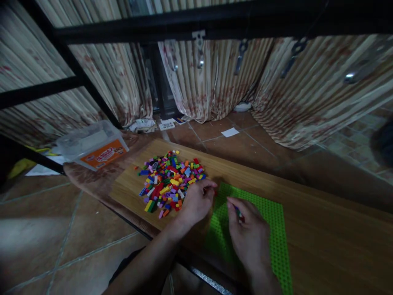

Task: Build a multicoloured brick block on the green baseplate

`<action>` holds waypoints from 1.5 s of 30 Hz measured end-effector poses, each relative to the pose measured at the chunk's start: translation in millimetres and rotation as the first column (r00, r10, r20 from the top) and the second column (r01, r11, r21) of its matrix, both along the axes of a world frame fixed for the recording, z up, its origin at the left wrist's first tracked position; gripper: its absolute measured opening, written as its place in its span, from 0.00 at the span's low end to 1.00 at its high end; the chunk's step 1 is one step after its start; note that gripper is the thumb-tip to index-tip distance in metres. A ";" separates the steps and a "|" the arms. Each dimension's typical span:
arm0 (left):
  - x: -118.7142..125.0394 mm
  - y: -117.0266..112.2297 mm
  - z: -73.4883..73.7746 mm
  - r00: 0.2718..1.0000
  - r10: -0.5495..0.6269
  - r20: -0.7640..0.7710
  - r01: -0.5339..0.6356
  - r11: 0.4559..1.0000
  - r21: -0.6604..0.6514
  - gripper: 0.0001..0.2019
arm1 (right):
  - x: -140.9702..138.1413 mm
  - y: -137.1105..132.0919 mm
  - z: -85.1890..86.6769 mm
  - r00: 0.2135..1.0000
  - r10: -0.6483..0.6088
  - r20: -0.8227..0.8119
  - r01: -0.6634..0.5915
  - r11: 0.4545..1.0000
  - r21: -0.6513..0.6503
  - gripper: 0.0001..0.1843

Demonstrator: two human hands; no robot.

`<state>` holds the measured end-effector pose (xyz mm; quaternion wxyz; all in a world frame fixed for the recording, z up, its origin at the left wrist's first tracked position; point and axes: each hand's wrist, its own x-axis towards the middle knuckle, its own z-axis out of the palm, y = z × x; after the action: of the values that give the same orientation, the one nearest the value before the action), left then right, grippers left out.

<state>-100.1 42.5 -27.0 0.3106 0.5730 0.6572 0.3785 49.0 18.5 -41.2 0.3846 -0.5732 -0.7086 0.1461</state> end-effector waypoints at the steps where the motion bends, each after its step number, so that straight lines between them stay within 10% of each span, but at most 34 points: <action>1: -7.1 1.1 1.3 1.000 0.011 -0.015 -0.011 1.000 0.001 0.14 | -5.5 -0.1 -2.1 1.000 0.030 -0.001 -0.030 1.000 0.007 0.14; 9: -86.9 -1.0 15.2 0.866 0.232 -0.443 -0.291 0.954 -0.069 0.13 | -24.4 3.2 -11.3 0.994 0.113 -0.006 -0.112 0.993 0.044 0.12; 17: -92.2 -8.8 11.5 0.788 0.134 -0.600 -0.293 0.940 -0.174 0.11 | -30.5 6.7 -16.3 0.990 0.143 -0.008 -0.143 0.989 0.031 0.13; 27: -94.4 -8.0 14.7 0.920 0.137 -0.367 -0.159 0.987 -0.030 0.16 | -27.2 9.6 -22.1 0.992 0.125 -0.008 -0.125 0.991 0.056 0.12; 36: -51.3 -5.3 5.5 0.946 -0.256 0.197 0.240 0.965 0.103 0.18 | -24.2 6.5 -2.2 0.968 0.079 -0.237 -0.090 0.995 -0.038 0.12; 45: -36.4 -2.1 -0.9 0.944 -0.324 0.070 0.322 0.946 0.039 0.16 | 23.4 23.9 5.8 0.762 -0.254 -0.595 0.279 0.959 -0.052 0.13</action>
<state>-136.5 40.4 -27.9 0.3854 0.6622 0.5372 0.3527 72.4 42.4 -35.4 0.6158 -0.5851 -0.4656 0.2485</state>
